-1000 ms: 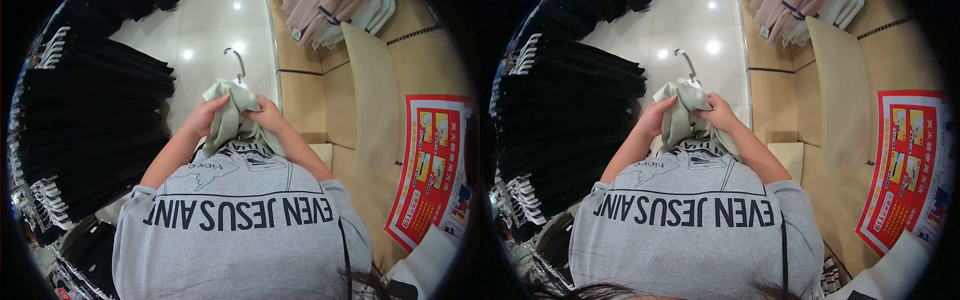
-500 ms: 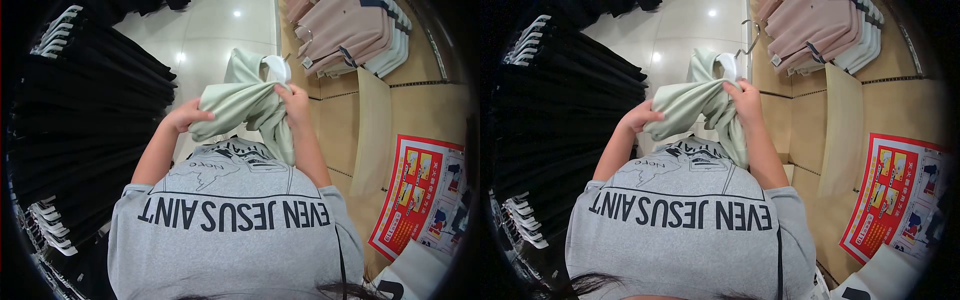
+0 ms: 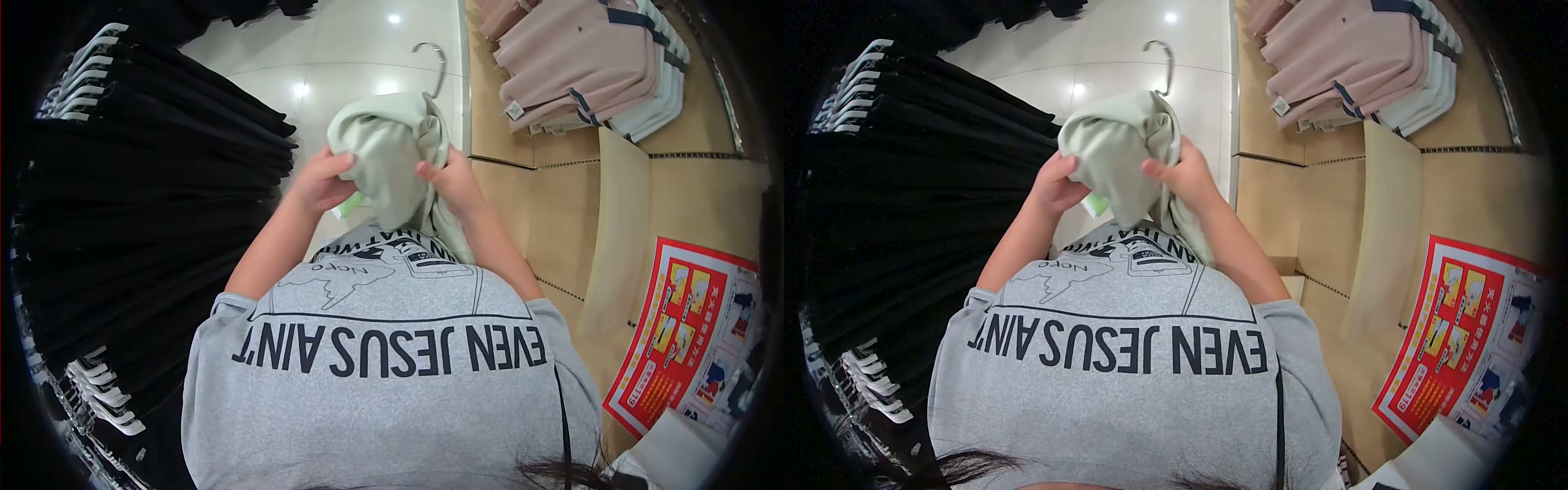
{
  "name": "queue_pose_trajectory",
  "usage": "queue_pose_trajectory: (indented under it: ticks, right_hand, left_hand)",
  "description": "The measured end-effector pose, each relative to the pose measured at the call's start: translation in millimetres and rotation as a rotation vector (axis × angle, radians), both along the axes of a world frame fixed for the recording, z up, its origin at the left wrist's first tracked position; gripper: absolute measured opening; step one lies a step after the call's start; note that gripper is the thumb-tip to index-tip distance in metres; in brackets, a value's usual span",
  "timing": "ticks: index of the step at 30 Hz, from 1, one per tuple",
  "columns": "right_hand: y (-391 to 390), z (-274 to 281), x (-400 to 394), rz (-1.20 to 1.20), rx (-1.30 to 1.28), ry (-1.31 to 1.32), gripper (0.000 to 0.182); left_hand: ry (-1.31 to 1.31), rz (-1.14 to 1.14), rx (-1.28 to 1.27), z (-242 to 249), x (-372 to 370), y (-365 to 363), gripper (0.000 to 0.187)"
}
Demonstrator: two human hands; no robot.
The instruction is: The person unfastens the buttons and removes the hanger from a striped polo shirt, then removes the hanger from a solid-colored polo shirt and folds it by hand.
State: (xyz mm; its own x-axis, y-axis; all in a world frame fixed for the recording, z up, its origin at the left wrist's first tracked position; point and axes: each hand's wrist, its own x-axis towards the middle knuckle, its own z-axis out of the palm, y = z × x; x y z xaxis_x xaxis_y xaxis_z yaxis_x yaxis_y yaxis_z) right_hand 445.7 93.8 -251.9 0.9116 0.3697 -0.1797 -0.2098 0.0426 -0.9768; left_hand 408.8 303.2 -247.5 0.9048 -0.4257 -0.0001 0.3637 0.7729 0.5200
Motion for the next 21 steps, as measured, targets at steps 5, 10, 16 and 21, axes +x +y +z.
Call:
queue_pose_trajectory:
  ticks: [5,10,16,21]
  right_hand:
    - [14.8,-3.8,43.0,0.188,-0.068,0.012,0.048]
    - [13.0,-14.2,103.1,0.172,-0.009,-0.005,0.036]
    - [-15.4,-3.4,164.9,0.146,-0.016,-0.026,0.035]
    - [-56.0,12.3,224.6,-0.073,0.108,0.054,0.029]
  left_hand:
    - [0.002,0.080,0.218,13.2,26.0,-10.0,0.055]
    - [0.277,0.344,0.250,15.1,71.1,-10.9,0.035]
    - [0.373,0.255,0.488,1.0,148.8,-35.4,0.030]
    - [0.362,0.024,0.419,-10.2,192.2,-48.1,0.039]
